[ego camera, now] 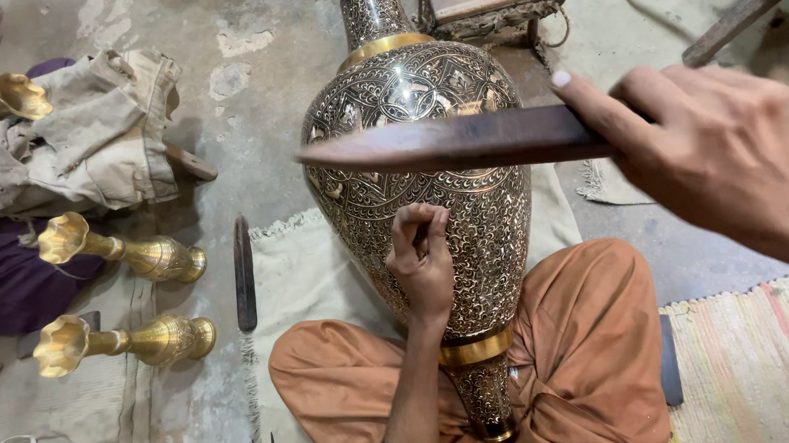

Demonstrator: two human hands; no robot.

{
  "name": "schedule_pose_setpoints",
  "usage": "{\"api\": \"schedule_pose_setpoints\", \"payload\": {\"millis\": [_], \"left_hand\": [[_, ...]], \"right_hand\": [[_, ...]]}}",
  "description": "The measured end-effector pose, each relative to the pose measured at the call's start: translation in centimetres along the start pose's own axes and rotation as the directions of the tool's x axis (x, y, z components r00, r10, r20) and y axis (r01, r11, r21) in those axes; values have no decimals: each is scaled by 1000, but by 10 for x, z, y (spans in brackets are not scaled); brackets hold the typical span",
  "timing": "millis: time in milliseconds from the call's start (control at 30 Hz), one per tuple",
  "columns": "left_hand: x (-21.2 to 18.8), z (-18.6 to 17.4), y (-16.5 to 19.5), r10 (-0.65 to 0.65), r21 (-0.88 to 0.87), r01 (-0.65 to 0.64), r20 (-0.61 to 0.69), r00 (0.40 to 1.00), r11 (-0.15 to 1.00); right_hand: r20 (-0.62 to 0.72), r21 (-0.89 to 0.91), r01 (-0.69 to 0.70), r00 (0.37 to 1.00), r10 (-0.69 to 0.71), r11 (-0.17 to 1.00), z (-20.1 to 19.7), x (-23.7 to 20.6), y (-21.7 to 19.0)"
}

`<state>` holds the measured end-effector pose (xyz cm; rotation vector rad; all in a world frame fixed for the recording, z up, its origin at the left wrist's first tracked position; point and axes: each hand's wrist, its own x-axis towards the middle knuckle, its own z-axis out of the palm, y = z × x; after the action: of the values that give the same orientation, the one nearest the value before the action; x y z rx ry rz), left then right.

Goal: The person sits cross-legged on the floor holding a large ornate brass vase between their legs. They hold a chisel against the vase surface with one hand and strike it with a wooden mallet in the other hand, repeatedly working the engraved pattern across the vase body.

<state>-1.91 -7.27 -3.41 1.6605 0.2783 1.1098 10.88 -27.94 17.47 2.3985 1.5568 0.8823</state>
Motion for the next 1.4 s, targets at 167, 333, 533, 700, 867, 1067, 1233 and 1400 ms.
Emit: {"api": "schedule_pose_setpoints", "payload": {"millis": [167, 333, 533, 700, 867, 1067, 1233, 1400], "left_hand": [[-6, 0, -1, -161, 226, 157, -2, 987, 961], [-5, 1, 0, -6, 53, 8, -31, 999, 999], [0, 0, 1, 39, 57, -39, 16, 999, 998], [1, -1, 2, -23, 44, 22, 14, 1000, 999], [1, -1, 0, 40, 36, -41, 19, 999, 999], [2, -4, -2, -64, 108, 57, 61, 996, 993], [3, -6, 1, 5, 23, -6, 58, 998, 1000], [6, -6, 1, 60, 57, -63, 56, 997, 996]], "right_hand": [[-38, -126, 231, 971, -237, 965, 3, 21, -17], [-74, 264, 110, 993, -94, 958, 11, 28, -19], [-65, -156, 211, 973, -223, 965, -12, 37, -13], [-177, 568, 55, 983, 56, 821, -10, 43, -20], [33, -158, 191, 982, -188, 969, 3, 36, -8], [138, -259, 253, 965, -224, 932, 4, 38, -14], [-80, 49, 127, 989, -123, 991, -2, 36, -8], [151, 45, 67, 986, -73, 997, 12, 35, -8]]}}
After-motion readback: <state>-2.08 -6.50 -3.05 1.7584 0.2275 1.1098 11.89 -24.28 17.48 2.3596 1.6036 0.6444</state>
